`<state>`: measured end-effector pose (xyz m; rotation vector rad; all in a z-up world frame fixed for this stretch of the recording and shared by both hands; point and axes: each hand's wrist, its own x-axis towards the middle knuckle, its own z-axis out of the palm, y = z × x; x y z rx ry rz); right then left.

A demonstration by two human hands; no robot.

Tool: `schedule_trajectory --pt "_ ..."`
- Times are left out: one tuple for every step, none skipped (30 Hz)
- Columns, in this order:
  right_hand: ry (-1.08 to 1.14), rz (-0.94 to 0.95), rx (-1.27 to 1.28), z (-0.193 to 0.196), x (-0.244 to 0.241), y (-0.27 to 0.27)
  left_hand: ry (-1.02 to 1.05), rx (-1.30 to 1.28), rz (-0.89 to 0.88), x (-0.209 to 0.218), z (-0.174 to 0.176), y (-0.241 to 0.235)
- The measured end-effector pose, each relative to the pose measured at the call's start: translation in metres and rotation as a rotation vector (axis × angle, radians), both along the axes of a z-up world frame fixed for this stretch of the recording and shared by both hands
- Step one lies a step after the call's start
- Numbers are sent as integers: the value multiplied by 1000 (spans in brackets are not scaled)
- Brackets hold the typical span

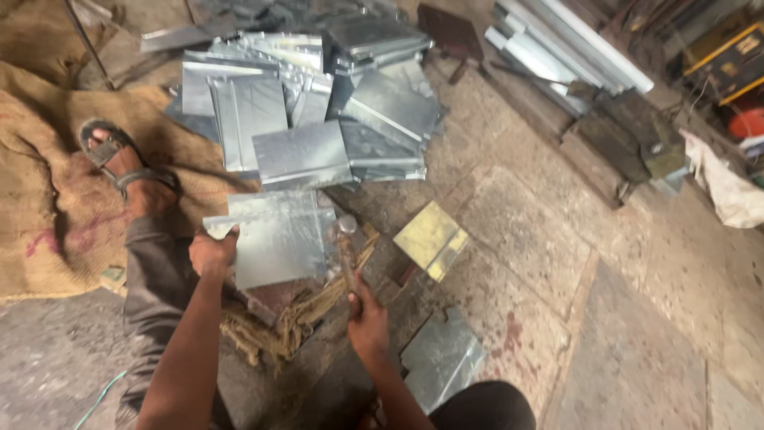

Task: The person shapes metal sheets by hitting them with a hammer on a wooden block.

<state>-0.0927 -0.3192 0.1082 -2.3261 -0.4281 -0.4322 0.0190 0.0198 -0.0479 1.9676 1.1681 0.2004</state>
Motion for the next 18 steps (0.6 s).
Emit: schedule_trajectory --pt "227 -68 -57 6 -10 2 36 -22 1 -5 -1 0" --pt "441 -133 -117 13 -9 2 58 -47 6 -2 1 1" --pt "655 -197 -177 18 -8 1 81 -72 10 0 3 -1" --pt "645 -180 -188 19 -7 3 76 -85 -7 -2 4 -1" --pt "635 -164 -199 16 -3 5 71 -97 -24 -4 4 -2" --pt "618 -136 -211 12 6 7 59 -108 -31 -3 5 1" --pt "525 -118 -127 9 18 6 11 -68 -63 -3 4 2" --pt "446 -104 -42 7 21 2 -23 -27 -101 -12 1 0" --pt "366 -90 44 6 21 -2 -56 14 -138 -23 -1 -1" --pt "242 -59 66 8 20 -4 -13 -5 -148 -34 1 -3" --pt "118 -26 88 12 19 -6 30 -24 -157 -47 5 -7" --pt "0 11 95 17 16 -10 78 -57 -161 -60 10 -19" --pt "7 0 113 21 18 -9 96 -80 -139 -65 19 -27" --pt "25 -16 132 22 17 -6 126 -103 -119 -75 28 -32" --pt "44 -32 152 21 14 -4 155 -125 -99 -84 38 -37" --pt "105 -48 152 17 10 1 179 -134 -94 -86 48 -40" --pt "167 -65 152 11 6 8 202 -143 -89 -90 58 -42" --pt "208 -71 153 7 14 13 205 -151 -77 -84 69 -43"
